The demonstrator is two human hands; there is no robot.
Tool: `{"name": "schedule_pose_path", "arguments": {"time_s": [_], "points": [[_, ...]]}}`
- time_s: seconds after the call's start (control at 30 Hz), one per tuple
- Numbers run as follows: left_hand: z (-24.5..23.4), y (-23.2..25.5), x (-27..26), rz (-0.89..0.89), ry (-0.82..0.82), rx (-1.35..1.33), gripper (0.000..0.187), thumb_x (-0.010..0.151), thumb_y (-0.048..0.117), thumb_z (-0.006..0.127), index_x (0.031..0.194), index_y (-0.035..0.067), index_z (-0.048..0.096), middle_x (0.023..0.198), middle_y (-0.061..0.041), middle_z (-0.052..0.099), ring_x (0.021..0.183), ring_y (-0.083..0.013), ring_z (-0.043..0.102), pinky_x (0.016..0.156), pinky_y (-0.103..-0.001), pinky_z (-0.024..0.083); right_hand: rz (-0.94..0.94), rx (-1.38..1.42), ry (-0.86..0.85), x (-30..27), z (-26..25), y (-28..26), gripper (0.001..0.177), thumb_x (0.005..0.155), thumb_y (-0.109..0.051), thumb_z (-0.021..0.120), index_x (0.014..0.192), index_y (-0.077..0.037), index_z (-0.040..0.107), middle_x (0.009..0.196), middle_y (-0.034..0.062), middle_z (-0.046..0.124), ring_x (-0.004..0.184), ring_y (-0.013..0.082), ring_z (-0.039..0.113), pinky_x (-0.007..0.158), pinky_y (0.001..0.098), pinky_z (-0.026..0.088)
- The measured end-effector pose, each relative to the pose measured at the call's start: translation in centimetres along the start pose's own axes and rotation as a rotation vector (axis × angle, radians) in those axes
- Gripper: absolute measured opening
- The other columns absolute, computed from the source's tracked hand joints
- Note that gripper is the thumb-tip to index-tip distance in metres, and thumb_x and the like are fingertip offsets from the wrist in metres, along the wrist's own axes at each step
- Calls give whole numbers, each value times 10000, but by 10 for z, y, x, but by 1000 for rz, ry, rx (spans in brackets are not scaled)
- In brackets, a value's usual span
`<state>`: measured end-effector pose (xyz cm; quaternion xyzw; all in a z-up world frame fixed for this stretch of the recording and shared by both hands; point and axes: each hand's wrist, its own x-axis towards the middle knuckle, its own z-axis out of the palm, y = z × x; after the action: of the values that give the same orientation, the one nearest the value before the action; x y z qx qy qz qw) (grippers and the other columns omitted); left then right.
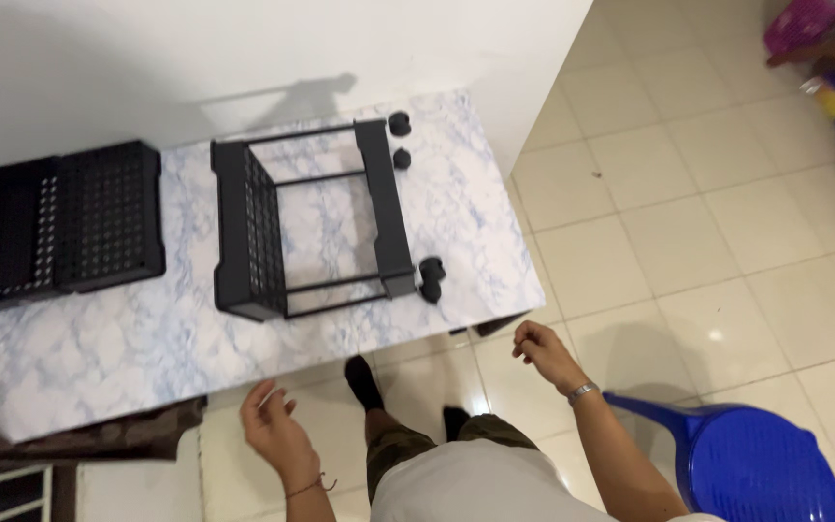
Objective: The person assembles a black plastic shelving unit by inserting rods into slots on the side panels and attaching wheels. They repeatedly insert and remove rods and panels, adjusting the structure on a marble-patterned table.
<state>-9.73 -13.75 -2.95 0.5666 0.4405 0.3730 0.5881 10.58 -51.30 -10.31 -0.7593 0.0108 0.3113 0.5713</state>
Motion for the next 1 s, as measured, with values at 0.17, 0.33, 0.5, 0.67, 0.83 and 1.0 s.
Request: {"name": "schedule_pose_path", "arguments": {"time_s": [0.17, 0.33, 0.5, 0.67, 0.83, 1.0], "points": [[-27, 0, -19, -84, -219, 99, 182, 1012, 80, 566, 1147, 20, 672, 1133, -46, 662, 972, -155, 638, 800, -302, 544, 43, 175, 147, -34, -4, 58, 121, 922, 6, 491, 876, -75, 569, 826, 40, 616, 821, 164, 654, 708, 324, 513], [-43, 5, -13, -147, -396, 84, 199, 998, 139, 586, 1136, 39, 689, 1079, -32, 688, 944, -141, 637, 799, -291, 522, 17, 309, 265, -70, 2, 94, 109, 930, 2, 503, 900, -77, 572, 873, 36, 625, 843, 176, 670, 705, 332, 512], [-56, 19, -8, -127, -563, 105, 201, 998, 180, 601, 1111, 40, 692, 1071, -26, 700, 936, -142, 649, 796, -283, 516, -86, 348, 415, -113, 18, 97, 131, 939, 7, 484, 935, -90, 574, 892, 39, 627, 849, 180, 666, 713, 330, 513], [-118, 35, -1, -113, -656, 109, 215, 1010, 221, 603, 1131, 67, 693, 1078, -19, 702, 962, -137, 650, 834, -285, 521, -78, 460, 541, -170, 76, 82, 141, 950, 9, 484, 964, -110, 558, 900, 19, 610, 879, 164, 657, 744, 318, 518], [-205, 19, 23, -168, -520, 152, 221, 1001, 223, 604, 1135, 76, 699, 1094, -16, 717, 971, -135, 655, 838, -292, 523, -82, 414, 491, -199, 141, 69, 144, 954, 11, 482, 977, -90, 582, 903, 19, 613, 877, 160, 649, 755, 317, 515], [-283, 11, 57, -227, -308, 139, 206, 1014, 169, 595, 1161, 57, 687, 1090, -47, 697, 968, -160, 645, 825, -311, 521, -105, 309, 429, -211, 167, 56, 161, 939, 21, 490, 1000, -63, 613, 914, 14, 628, 871, 151, 650, 748, 313, 521]]}}
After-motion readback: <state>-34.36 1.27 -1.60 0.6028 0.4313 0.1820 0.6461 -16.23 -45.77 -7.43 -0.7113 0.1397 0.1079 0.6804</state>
